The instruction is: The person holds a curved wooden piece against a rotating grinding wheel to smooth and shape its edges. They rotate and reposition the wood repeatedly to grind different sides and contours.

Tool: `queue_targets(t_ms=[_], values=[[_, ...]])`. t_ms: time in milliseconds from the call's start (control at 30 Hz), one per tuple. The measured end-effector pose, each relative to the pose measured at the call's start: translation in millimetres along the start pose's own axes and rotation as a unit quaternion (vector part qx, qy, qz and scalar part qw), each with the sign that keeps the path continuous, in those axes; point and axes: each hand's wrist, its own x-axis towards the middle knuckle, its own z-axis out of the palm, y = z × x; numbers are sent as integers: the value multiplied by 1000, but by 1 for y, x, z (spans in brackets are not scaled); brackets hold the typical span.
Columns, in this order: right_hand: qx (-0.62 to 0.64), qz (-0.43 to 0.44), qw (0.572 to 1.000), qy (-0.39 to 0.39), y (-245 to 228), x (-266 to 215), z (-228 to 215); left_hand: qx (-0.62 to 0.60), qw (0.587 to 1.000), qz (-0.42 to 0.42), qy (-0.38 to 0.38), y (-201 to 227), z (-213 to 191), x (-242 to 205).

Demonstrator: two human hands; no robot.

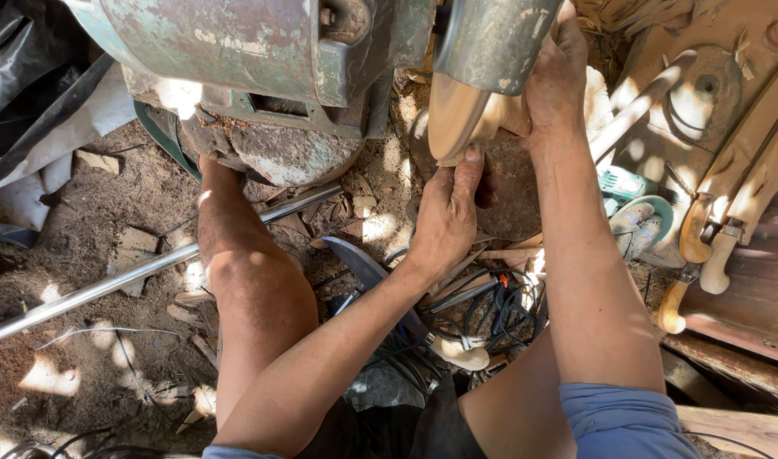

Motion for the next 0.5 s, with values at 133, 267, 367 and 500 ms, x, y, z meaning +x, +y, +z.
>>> queue_targets(t_ms=[133, 267, 367, 500], values=[[5, -8, 1000, 1, 8, 3, -5, 11, 1000, -10, 1, -1, -2, -1], [29, 23, 999, 10, 8, 2, 0, 7, 1000, -2, -2, -3, -2, -2], [13, 32, 999, 8, 3, -1, 6, 9, 1000, -3, -10, -4, -3, -1], [23, 39, 999, 20, 0, -3, 11, 14, 1000, -10, -11, -5, -4, -3]])
